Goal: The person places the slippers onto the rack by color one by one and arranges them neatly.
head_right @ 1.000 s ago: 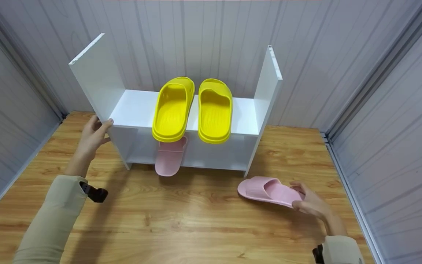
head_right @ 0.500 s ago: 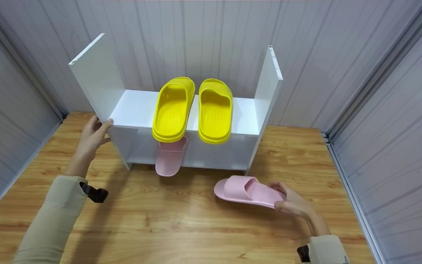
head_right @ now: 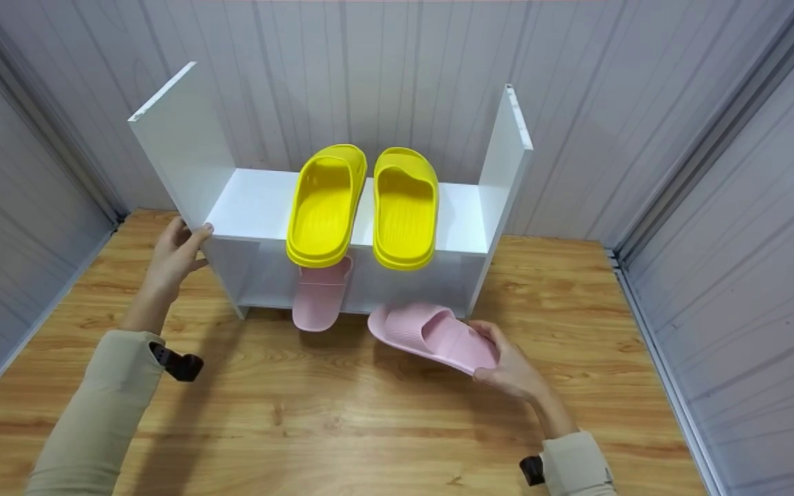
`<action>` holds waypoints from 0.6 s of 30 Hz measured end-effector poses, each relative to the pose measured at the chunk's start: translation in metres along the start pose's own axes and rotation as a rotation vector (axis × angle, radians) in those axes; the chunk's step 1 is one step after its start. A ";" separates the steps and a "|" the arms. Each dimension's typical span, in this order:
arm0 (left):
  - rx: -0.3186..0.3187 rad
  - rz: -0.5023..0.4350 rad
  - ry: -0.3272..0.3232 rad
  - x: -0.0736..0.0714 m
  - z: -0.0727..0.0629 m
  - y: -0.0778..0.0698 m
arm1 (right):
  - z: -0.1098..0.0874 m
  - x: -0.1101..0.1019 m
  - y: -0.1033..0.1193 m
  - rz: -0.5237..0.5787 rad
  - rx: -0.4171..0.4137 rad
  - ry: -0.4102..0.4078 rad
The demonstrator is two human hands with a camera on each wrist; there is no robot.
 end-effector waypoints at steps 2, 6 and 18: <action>0.000 -0.003 0.003 0.000 -0.001 -0.003 | 0.004 0.004 0.010 -0.007 -0.003 -0.046; 0.004 -0.011 0.000 0.000 -0.001 -0.003 | 0.013 0.016 0.026 -0.026 0.047 -0.166; 0.003 -0.001 -0.011 -0.001 0.001 0.001 | 0.031 0.042 0.001 -0.087 0.186 -0.378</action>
Point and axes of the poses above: each hand's wrist, its own z-axis towards the middle knuckle, its own x-axis out of the palm, y = z × x, the point moved 10 cm from there along z, towards the middle knuckle, and after that the axes turned 7 degrees about -z, right-handed, at the moved point
